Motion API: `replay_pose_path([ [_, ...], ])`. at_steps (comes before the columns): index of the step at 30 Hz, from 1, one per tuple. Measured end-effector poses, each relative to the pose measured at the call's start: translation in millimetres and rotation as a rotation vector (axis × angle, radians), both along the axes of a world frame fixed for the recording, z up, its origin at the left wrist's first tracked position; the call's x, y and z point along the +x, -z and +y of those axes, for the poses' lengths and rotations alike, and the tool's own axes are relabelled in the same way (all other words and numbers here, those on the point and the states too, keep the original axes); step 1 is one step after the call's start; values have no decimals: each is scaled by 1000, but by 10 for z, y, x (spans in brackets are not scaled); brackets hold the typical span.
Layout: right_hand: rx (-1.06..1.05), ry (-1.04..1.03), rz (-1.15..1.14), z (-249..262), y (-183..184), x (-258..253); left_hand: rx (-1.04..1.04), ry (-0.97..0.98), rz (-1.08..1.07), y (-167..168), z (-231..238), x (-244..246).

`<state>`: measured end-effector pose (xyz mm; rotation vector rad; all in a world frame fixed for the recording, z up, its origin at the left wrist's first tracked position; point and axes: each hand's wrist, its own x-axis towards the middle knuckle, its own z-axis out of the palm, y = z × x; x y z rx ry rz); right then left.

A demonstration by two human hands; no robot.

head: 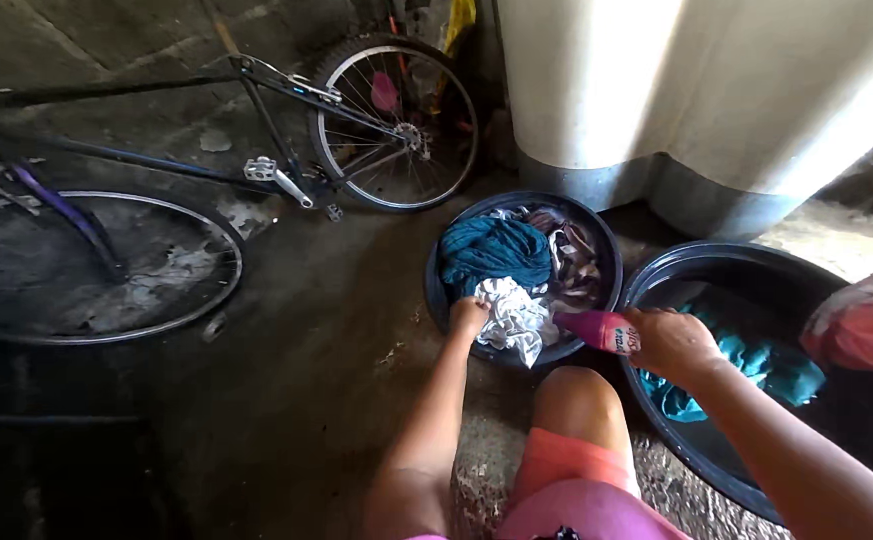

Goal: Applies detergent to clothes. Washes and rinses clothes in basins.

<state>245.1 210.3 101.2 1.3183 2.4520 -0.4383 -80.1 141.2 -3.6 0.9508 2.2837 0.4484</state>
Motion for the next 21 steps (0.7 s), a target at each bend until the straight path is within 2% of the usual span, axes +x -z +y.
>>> replay_pose_path([
  [5, 5, -59, -74, 36, -8, -327, 17, -45, -32, 197, -250, -4],
  [13, 81, -147, -48, 62, -62, -855, -32, 25, -14, 308, -449, 36],
  [21, 30, -138, -147, 52, 77, -692, -42, -45, -46, 377, -639, 52],
])
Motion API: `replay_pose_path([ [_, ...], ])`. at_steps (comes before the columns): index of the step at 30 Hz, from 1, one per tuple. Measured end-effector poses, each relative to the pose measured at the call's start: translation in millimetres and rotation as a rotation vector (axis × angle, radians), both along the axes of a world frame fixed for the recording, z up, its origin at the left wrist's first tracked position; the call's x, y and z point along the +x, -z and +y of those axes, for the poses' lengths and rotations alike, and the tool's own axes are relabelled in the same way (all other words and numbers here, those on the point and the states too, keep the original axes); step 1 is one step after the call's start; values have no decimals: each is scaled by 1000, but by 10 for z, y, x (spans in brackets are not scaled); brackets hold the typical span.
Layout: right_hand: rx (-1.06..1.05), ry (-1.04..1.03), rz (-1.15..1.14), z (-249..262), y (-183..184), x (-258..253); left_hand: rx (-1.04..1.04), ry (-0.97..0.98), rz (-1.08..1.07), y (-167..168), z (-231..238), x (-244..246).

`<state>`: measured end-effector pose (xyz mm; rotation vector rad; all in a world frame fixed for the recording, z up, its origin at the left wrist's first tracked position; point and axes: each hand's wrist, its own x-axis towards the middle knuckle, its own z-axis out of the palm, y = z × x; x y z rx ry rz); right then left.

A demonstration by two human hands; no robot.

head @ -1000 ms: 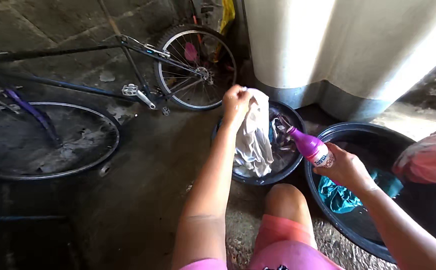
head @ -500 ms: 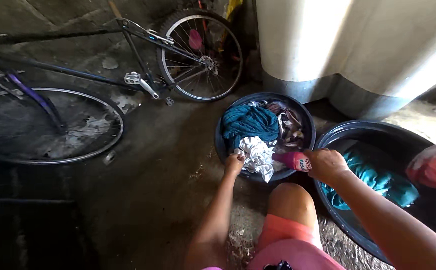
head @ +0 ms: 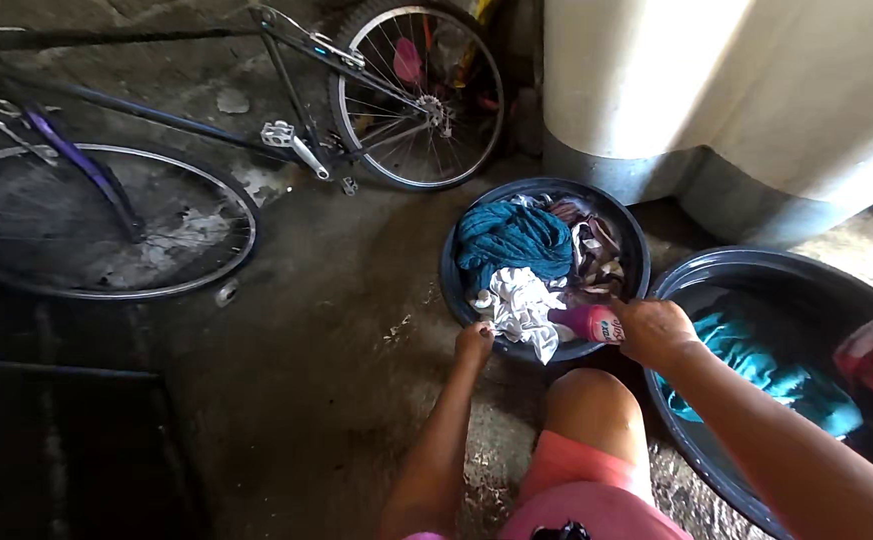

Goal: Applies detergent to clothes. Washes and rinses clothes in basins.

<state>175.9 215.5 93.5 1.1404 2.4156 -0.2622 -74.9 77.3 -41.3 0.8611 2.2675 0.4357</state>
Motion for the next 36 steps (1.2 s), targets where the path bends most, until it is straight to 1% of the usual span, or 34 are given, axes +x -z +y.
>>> replay_pose_path([
  [2, 24, 19, 30, 55, 11, 18, 18, 6, -20, 41, 6, 19],
  [4, 60, 23, 54, 100, -6, -10, 37, 53, -15, 54, 48, 106],
  [7, 66, 10, 70, 89, -40, -45, 38, 206, 17, 57, 198, 325],
  [10, 59, 12, 89, 52, 28, -11, -62, 353, 84, 103, 405, 549],
  [12, 48, 74, 131, 61, 116, 66, -160, 404, 140, 101, 581, 658],
  [15, -35, 251, 252, 103, 261, 258, -170, 475, 210, 194, 830, 705],
  [17, -100, 348, 405, 127, 374, 425, -166, 520, 250, 333, 976, 706],
  [19, -139, 405, 579, 142, 496, 588, -181, 524, 265, 475, 1060, 736],
  [20, -160, 430, 639, 134, 535, 654, -202, 507, 254, 495, 1071, 761],
  [22, -186, 450, 684, 91, 589, 771, -226, 490, 235, 495, 1061, 801],
  [25, -151, 437, 678, 24, 643, 937, -168, 415, 165, 500, 991, 757],
  [27, -146, 454, 685, 0, 647, 1036, -74, 331, 63, 407, 926, 618],
  [29, -144, 473, 722, 2, 657, 1137, 83, 243, -24, 211, 856, 469],
  [31, -134, 489, 775, 8, 633, 1195, 276, 158, -81, -85, 812, 353],
  [33, -122, 505, 821, 2, 567, 1206, 459, 123, -122, -433, 788, 304],
  [36, -100, 476, 877, -20, 455, 1175, 563, 174, -114, -981, 780, 296],
])
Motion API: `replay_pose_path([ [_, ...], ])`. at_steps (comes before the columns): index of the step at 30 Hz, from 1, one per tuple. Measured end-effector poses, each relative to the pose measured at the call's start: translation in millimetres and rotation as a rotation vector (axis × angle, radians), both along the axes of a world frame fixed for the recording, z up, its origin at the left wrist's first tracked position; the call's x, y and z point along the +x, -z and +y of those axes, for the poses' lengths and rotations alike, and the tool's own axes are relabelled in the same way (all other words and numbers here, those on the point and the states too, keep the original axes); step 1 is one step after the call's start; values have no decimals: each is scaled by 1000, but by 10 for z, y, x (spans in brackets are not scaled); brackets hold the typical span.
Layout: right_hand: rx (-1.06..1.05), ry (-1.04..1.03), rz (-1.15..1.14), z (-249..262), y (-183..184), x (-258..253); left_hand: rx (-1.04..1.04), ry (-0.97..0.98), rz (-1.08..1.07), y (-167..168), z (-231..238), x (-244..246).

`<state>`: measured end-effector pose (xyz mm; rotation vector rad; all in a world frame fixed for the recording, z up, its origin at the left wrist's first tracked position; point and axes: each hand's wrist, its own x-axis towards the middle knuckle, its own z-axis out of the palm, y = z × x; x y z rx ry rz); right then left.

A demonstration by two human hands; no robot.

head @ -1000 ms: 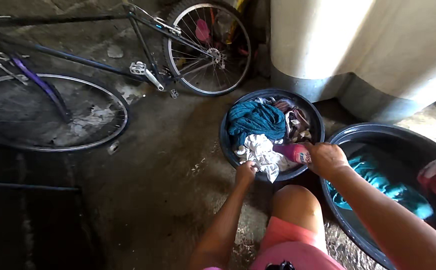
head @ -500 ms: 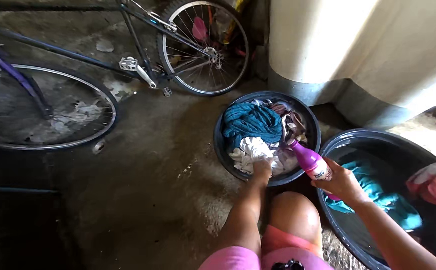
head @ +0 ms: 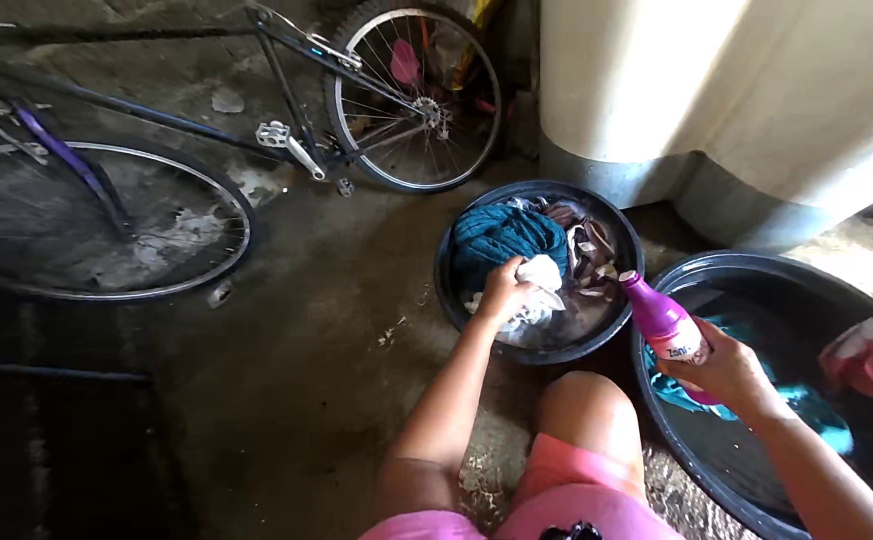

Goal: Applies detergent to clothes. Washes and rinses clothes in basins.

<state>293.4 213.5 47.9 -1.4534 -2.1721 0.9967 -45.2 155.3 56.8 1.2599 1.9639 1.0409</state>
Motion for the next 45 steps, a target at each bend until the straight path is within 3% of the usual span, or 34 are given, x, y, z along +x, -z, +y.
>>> replay_pose_path([
  [4, 27, -39, 16, -31, -131, -51, 197, -3, -163, -134, -54, 11],
  [7, 22, -74, -24, -18, -170, -84, 250, 7, -448, 81, -92, 18],
  [9, 23, -103, -107, 7, -187, -138, 173, 51, -528, 301, -72, 12],
  [10, 24, -116, -165, 23, -198, -177, 89, 64, -471, 421, -39, 0],
  [13, 1, -153, -329, 7, -212, -307, -355, 69, 11, 825, 8, -169],
  [15, 18, -188, -395, 23, -230, -379, -476, 11, 162, 976, -13, -284],
  [19, 34, -276, -594, 15, -206, -556, -598, -184, 313, 972, -77, -492],
  [24, 57, -389, -851, 6, -174, -922, -828, -126, 523, 1189, -64, -718],
  [27, 80, -419, -884, 30, -167, -1051, -896, -79, 614, 1265, -15, -654],
  [33, 132, -339, -842, 120, -181, -1141, -925, -125, 544, 1243, 26, -441],
  [37, 95, -266, -794, 208, -149, -908, -781, -173, 315, 1164, -42, -520],
  [40, 37, -258, -722, 176, -94, -716, -407, -390, -72, 1180, -168, -630],
  [43, -7, -232, -584, 141, 21, -558, -26, -519, -336, 738, -296, -571],
  [45, -58, -193, -460, 102, 94, -490, 122, -450, -310, 363, -369, -507],
])
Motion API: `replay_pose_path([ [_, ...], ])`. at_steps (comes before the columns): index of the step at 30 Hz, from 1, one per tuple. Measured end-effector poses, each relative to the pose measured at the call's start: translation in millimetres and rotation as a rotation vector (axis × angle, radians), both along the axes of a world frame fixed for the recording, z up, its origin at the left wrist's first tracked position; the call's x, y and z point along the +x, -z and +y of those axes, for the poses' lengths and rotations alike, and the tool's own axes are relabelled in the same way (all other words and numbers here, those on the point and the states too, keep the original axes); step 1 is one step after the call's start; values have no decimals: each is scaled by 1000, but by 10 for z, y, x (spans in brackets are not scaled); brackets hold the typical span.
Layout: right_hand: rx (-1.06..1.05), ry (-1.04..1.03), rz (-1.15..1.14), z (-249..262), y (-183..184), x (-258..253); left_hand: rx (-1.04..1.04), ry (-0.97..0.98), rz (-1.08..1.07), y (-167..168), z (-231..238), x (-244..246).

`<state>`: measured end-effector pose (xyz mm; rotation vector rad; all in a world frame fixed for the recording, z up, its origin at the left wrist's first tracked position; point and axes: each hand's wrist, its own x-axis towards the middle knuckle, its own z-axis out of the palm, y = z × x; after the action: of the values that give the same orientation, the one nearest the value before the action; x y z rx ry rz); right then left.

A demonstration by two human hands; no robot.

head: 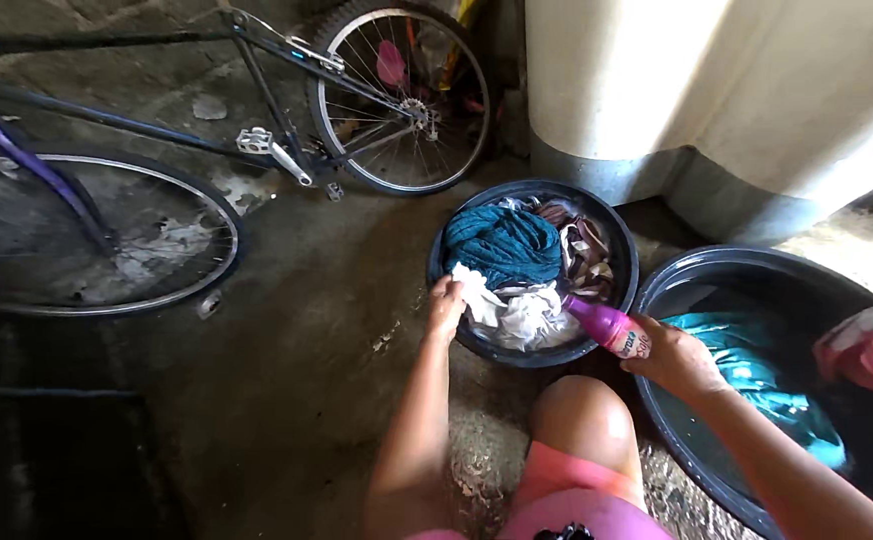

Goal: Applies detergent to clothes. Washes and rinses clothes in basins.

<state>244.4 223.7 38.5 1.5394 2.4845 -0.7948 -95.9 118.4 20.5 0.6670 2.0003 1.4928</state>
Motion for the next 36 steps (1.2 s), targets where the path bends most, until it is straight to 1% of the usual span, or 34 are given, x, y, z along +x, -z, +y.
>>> replay_pose_path([
  [3, -6, 56, 175, -13, 69, 71, 147, 52, 111, -481, 1, 66],
  [7, -1, 106, 284, -52, -36, 178, 379, 107, 254, -1038, 92, 133],
  [10, 25, 127, 386, -46, -139, 224, 507, 198, 328, -1289, 263, 242],
  [12, 61, 122, 441, -38, -214, 225, 483, 317, 351, -1325, 420, 363],
  [13, 83, 114, 439, -32, -256, 219, 417, 400, 381, -1284, 517, 417],
  [15, 109, 92, 328, -23, -363, 190, 181, 566, 489, -1089, 717, 477],
  [17, 112, 57, 155, -27, -468, 131, -48, 621, 532, -809, 833, 497],
  [20, 128, -33, -69, -7, -549, 16, -274, 575, 419, -426, 870, 407],
  [22, 122, -79, -187, 3, -572, -94, -392, 499, 408, -71, 839, 254],
  [24, 126, -110, -264, 37, -562, -227, -529, 417, 388, 223, 730, 129],
  [26, 137, -107, -284, 118, -532, -350, -646, 357, 344, 386, 609, 51],
  [28, 149, -77, -307, 235, -509, -452, -727, 322, 308, 504, 529, 8],
  [30, 154, -73, -328, 312, -506, -545, -793, 342, 275, 629, 524, -19],
  [31, 157, -92, -333, 317, -501, -596, -795, 342, 255, 688, 536, -16],
  [34, 157, -179, -324, 267, -537, -784, -694, 271, 173, 860, 647, 14],
  [36, 168, -219, -326, 233, -547, -894, -653, 170, 73, 962, 725, 36],
])
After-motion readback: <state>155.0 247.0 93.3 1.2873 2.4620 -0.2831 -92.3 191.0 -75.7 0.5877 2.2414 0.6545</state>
